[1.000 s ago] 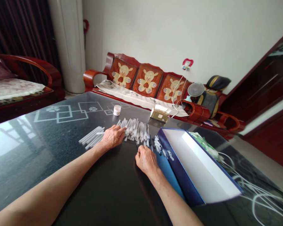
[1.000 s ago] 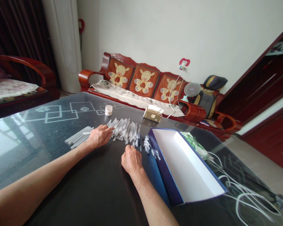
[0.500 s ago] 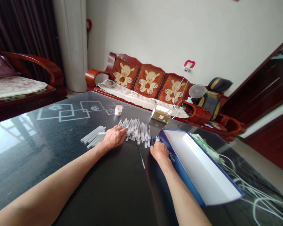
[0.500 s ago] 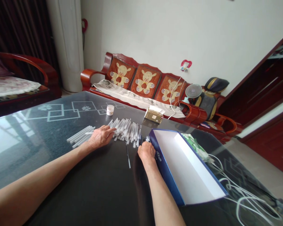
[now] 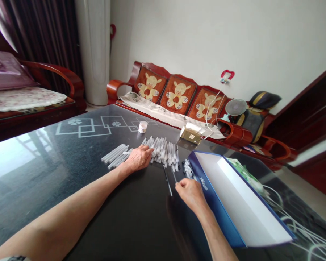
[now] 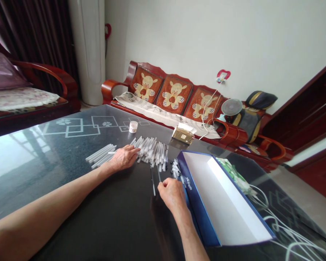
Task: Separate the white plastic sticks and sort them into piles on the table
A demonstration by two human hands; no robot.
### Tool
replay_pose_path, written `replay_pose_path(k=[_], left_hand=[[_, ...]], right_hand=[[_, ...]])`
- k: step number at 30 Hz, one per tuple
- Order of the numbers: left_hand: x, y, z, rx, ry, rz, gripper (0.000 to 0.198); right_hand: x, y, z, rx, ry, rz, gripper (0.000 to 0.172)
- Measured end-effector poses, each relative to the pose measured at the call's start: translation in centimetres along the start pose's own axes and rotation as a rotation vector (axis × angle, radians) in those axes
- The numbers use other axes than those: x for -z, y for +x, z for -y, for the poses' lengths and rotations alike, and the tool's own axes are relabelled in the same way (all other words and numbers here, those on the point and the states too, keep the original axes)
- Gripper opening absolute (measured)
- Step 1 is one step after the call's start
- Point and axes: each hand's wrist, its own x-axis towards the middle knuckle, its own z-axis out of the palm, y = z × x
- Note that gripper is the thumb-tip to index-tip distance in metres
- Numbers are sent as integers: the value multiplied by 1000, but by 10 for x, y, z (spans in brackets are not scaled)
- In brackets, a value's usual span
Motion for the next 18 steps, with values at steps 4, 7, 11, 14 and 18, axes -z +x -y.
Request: replay_pose_path(k=[4, 7, 11, 14, 18], left_hand=[[-1, 0, -1, -65, -37, -4, 28], [3, 2, -6, -154, -90, -23, 29], [15, 6, -20, -294, -64, -113, 26], [24, 7, -33, -362, -66, -131, 27], [31, 4, -53, -498, -197, -108, 31]], right_hand=[[-9, -7, 7, -7, 0, 64, 26], [-11, 1, 12, 64, 69, -16, 28], [-17, 23, 22, 2, 490, -94, 25], [-24, 37, 32, -217, 992, 5, 28], [-27, 46, 43, -356, 1559, 212, 22]])
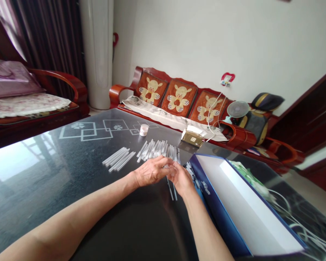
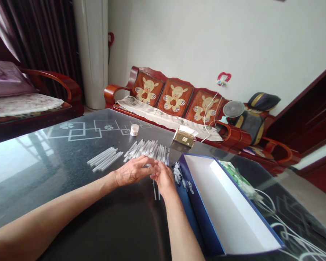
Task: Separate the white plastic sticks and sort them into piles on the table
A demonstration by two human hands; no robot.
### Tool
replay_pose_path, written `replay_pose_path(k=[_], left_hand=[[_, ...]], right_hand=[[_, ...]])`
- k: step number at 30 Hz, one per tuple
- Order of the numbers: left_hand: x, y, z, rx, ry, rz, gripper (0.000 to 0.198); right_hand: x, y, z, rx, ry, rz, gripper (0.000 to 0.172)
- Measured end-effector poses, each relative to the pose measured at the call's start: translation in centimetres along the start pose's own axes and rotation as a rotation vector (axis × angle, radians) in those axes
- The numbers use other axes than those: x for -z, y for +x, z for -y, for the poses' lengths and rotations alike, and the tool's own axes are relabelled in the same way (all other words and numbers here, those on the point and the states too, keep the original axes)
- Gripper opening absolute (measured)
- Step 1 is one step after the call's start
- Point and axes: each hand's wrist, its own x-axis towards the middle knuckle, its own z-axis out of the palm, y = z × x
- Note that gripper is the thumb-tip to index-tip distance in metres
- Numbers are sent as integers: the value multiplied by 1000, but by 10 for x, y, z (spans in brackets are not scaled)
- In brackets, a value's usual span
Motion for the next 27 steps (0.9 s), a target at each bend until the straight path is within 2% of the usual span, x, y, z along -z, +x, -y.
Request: replay_pose_path(k=[2, 5, 7, 9, 12, 16, 21, 27], left_hand=[[-1, 2, -8, -72, -73, -14, 31], [-4, 3, -13, -133, -138, -56, 31], [-9, 0, -9, -102, -160, -103, 28], [-14, -5, -1, 3, -142, -148, 26], [-22, -14, 15, 209, 22, -139, 26], [-25, -18, 23, 323, 237, -10, 27], [-20, -9, 8, 394, 161, 113, 34], [-19, -2, -3, 475, 139, 184, 32]], right_hand=[[-3, 2, 2, -49, 138, 36, 18], [-3, 8, 9, -82, 256, -111, 19], [1, 13, 14, -97, 300, -238, 19], [6, 16, 16, -90, 301, -300, 16], [11, 16, 12, 0, 237, -291, 11], [4, 12, -5, 138, 145, -265, 27], [-12, 9, -21, 213, 44, -151, 32], [-16, 8, -26, 262, 54, -106, 30]])
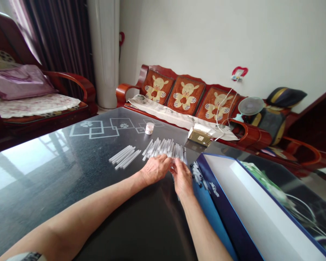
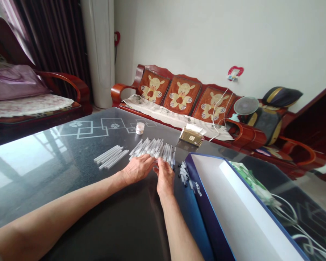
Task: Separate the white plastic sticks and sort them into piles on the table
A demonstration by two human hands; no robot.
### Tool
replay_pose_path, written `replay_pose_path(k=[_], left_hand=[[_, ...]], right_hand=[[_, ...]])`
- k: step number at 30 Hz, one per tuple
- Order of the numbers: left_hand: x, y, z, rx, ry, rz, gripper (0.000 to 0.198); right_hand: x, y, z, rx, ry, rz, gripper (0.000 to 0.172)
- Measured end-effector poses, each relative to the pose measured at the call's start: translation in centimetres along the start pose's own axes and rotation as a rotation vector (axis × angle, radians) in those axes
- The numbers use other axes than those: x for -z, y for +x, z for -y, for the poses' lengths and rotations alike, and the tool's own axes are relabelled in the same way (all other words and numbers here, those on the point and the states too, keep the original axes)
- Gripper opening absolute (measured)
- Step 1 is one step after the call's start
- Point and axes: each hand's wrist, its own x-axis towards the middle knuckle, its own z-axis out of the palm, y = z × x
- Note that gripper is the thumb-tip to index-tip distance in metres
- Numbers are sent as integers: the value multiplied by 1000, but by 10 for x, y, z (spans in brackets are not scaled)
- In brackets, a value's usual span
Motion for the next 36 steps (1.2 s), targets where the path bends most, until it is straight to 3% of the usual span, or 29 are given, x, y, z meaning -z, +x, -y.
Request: replay_pose_path(k=[7, 13, 17, 19, 22, 24, 26, 30, 33, 36], left_hand=[[-1, -1, -7, 22, -81, 122, 33], [10, 2, -7, 84, -507, 60, 32], [13, 4, -3, 270, -893, 340, 36], [12, 6, 1, 364, -958, 403, 34], [12, 10, 13, 352, -771, 269, 35], [16, 12, 27, 360, -486, 132, 35], [22, 13, 46, 456, -170, 26, 31], [34, 4, 94, 633, 129, 55, 34], [37, -8, 126, 826, 184, 159, 31], [38, -16, 142, 956, 177, 232, 27]], right_hand=[[-8, -4, -5, 51, 75, -22, 26], [-10, -3, -2, -15, 79, -34, 23], [6, 8, 12, -58, 164, -75, 26], [19, 13, 19, 13, 180, -121, 28], [35, 15, 19, 168, -60, -137, 32], [41, 13, 14, 282, -302, -140, 34], [43, 11, 7, 366, -498, -156, 34], [45, 13, 0, 429, -653, -197, 34], [46, 15, 0, 450, -755, -173, 33], [46, 14, 1, 488, -870, -122, 35]])
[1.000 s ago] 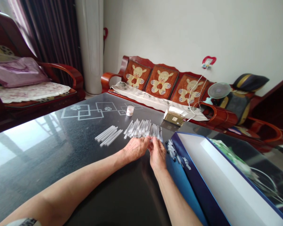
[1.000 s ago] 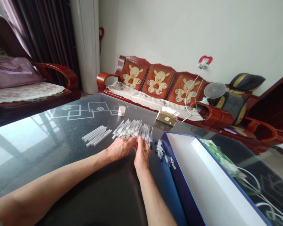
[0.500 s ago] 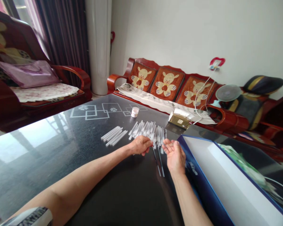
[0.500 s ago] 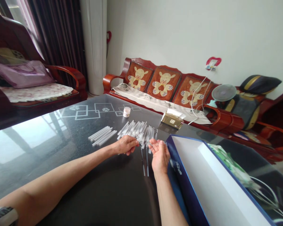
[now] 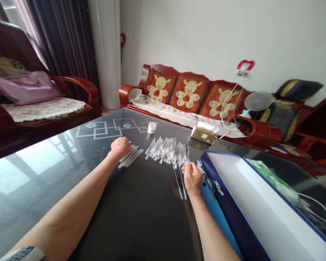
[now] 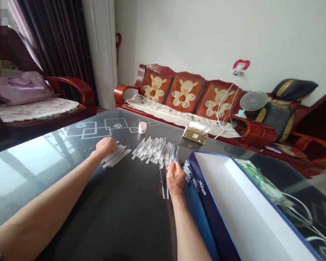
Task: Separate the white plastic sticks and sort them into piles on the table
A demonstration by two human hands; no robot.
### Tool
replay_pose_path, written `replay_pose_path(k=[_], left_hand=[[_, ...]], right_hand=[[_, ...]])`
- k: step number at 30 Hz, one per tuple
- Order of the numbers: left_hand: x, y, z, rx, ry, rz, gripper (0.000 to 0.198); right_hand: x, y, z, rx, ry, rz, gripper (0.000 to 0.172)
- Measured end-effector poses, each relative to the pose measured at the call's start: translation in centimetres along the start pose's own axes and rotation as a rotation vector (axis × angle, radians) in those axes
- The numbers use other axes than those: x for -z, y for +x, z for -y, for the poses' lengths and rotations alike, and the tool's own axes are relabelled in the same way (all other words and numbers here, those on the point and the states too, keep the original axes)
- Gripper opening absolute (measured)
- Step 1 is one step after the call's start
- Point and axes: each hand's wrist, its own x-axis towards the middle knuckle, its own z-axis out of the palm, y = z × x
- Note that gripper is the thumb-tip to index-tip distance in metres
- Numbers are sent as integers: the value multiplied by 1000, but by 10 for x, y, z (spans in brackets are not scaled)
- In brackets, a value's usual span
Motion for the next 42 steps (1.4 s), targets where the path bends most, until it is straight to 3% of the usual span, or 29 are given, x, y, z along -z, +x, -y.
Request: replay_pose_path(k=[5, 11, 15, 17, 20, 27, 32, 37, 42], left_hand=[[2, 1, 1, 23, -24, 73, 36], [0, 3, 1, 14, -9, 40, 44], [-2, 1, -2, -56, 1, -16, 41], [-3, -4, -10, -136, -1, -128, 40], [-7, -19, -28, -280, -29, -267, 41], [-28, -51, -61, -517, -98, -257, 35], [-32, -51, -62, -558, -127, -269, 34], [-34, -48, -61, -598, -162, -260, 33], [-37, -46, -59, -628, -162, -261, 32]], right_hand=[[-1, 0, -1, 69, -5, -1, 32], [-5, -1, 5, 98, 6, 0, 24], [-9, -11, 23, 325, -142, 248, 18], [-12, -18, 31, 429, -278, 382, 16], [-17, -25, 35, 491, -431, 457, 12], [-12, -23, 31, 483, -420, 393, 18], [7, 7, 16, 342, -520, 166, 28], [24, 33, -14, 197, -841, 261, 32], [26, 34, -37, 204, -907, 357, 35]])
